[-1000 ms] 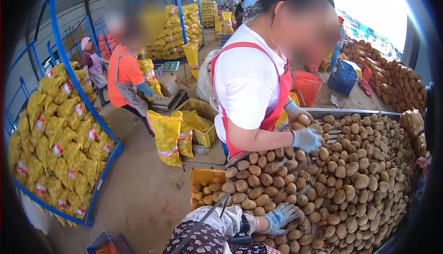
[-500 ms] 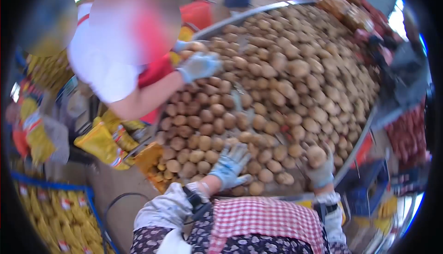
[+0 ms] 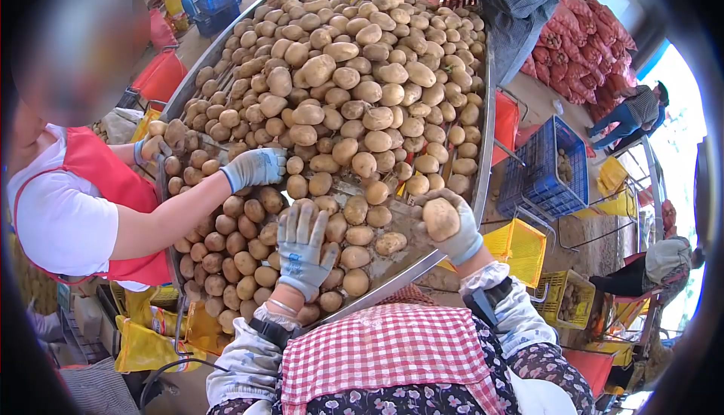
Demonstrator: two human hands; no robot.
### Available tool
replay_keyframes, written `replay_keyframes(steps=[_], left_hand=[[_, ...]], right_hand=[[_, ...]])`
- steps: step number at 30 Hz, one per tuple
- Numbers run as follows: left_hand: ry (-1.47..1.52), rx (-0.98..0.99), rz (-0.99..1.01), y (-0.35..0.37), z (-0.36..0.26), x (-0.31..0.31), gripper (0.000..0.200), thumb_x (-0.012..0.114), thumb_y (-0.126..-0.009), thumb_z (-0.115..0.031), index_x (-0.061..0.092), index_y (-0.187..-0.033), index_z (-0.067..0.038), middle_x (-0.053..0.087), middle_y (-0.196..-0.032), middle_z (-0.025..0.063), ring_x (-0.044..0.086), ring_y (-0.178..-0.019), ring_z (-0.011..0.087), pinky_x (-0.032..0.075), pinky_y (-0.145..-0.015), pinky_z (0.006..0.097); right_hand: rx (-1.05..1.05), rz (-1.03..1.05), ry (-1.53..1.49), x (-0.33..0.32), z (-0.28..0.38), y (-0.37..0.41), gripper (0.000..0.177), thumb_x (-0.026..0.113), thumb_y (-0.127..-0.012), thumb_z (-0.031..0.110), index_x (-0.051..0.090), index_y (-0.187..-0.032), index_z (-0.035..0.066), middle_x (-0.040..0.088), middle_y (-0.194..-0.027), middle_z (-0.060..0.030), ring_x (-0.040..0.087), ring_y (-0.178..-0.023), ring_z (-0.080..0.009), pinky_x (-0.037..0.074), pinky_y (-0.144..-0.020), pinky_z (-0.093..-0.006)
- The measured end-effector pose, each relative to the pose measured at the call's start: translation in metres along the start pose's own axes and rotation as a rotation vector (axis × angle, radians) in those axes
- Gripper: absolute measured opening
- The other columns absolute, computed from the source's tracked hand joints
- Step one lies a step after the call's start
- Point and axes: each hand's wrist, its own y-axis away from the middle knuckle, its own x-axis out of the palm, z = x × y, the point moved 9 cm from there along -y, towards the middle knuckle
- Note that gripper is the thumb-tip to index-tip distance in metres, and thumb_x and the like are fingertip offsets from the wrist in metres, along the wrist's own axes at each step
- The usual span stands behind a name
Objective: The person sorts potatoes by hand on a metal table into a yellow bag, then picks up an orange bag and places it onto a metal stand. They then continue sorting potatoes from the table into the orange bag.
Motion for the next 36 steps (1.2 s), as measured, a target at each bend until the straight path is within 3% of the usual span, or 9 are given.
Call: replay_keyframes(steps=[5,10,13,16,23,25,29,33,36], left_hand=[[-0.181,-0.016,0.185,-0.01,0.01,0.026,0.069,0.062,-0.08,-0.036,0.038,-0.141,-0.012,0.023,-0.152,0.0153,0.018,-0.141,0.0339,0.012,-0.115,0.0488],[-0.073,-0.09,0.03,-0.048,0.013,0.009,0.058,0.065,-0.079,-0.026,0.048,-0.131,-0.008,0.049,-0.131,0.0171,0.05,-0.113,0.0386,0.039,-0.098,0.0489],[-0.033,0.049,-0.058,-0.103,-0.007,0.002,0.061,0.064,-0.079,-0.024,0.045,-0.134,-0.007,0.047,-0.133,0.0175,0.048,-0.116,0.038,0.038,-0.1,0.0477],[0.013,-0.016,-0.109,-0.149,-0.001,0.038,0.064,0.064,-0.078,-0.023,0.041,-0.137,-0.011,0.044,-0.135,0.0177,0.048,-0.116,0.0382,0.038,-0.101,0.0468],[-0.31,-0.286,0.493,-0.167,0.006,0.082,0.07,0.066,-0.075,-0.018,0.038,-0.139,-0.022,0.049,-0.123,0.0152,0.053,-0.107,0.0365,0.046,-0.089,0.0465],[-0.375,-0.239,0.396,-0.176,0.016,0.085,0.067,0.067,-0.074,-0.019,0.041,-0.135,-0.022,0.053,-0.115,0.0135,0.054,-0.104,0.0352,0.046,-0.086,0.0473],[0.022,-0.284,0.283,-0.169,0.022,0.062,0.063,0.072,-0.074,-0.014,0.045,-0.131,-0.015,0.055,-0.118,0.014,0.056,-0.108,0.0279,0.048,-0.09,0.0384],[1.496,-0.514,0.093,-0.137,-0.001,0.051,0.072,0.077,-0.078,-0.016,0.038,-0.137,-0.004,0.05,-0.123,0.0071,0.053,-0.11,0.0156,0.048,-0.091,0.0264],[1.494,-0.37,0.121,-0.138,-0.055,0.044,0.077,0.072,-0.083,-0.027,0.03,-0.143,-0.004,0.045,-0.132,0.0121,0.045,-0.121,0.0213,0.04,-0.101,0.0349]], right_hand=[[-0.328,-0.233,0.221,-0.109,0.11,0.056,0.025,0.05,-0.09,0.027,0.059,-0.095,0.005,0.063,-0.092,-0.0151,0.065,-0.079,-0.0302,0.058,-0.053,-0.0406],[-0.253,-0.609,0.33,-0.298,0.167,0.127,0.023,0.055,-0.088,0.033,0.058,-0.089,0.01,0.063,-0.084,-0.0091,0.063,-0.071,-0.0237,0.055,-0.062,-0.0384],[-0.335,-1.164,1.778,-0.33,0.205,0.161,0.044,0.052,-0.091,0.022,0.047,-0.13,0.003,0.05,-0.131,-0.0177,0.051,-0.119,-0.029,0.044,-0.097,-0.0371],[-0.291,-0.911,1.369,-0.29,0.181,0.124,0.059,0.053,-0.089,0.013,0.031,-0.143,0.002,0.037,-0.144,-0.0182,0.036,-0.134,-0.0298,0.027,-0.111,-0.0369],[-0.543,-0.493,1.8,-0.155,0.176,0.072,0.05,0.054,-0.085,0.005,0.045,-0.134,0.002,0.051,-0.132,-0.0174,0.047,-0.123,-0.0305,0.035,-0.105,-0.0377],[-0.557,-0.401,1.75,-0.143,0.169,0.058,0.044,0.051,-0.09,0.005,0.046,-0.133,-0.001,0.053,-0.129,-0.0148,0.05,-0.121,-0.0242,0.036,-0.104,-0.0339],[-0.461,-0.211,1.469,-0.091,0.148,0.028,0.036,0.049,-0.094,0.01,0.051,-0.128,-0.001,0.062,-0.115,-0.0118,0.059,-0.105,-0.0192,0.046,-0.094,-0.0313],[-0.057,0.127,0.854,-0.028,0.098,-0.004,0.039,0.053,-0.095,0.022,0.05,-0.128,0.002,0.061,-0.117,-0.0107,0.06,-0.102,-0.0174,0.047,-0.09,-0.031],[0.128,0.244,0.569,0.031,0.053,-0.022,0.051,0.056,-0.093,0.03,0.043,-0.135,0.003,0.057,-0.122,-0.0096,0.059,-0.104,-0.0192,0.047,-0.091,-0.0328]])
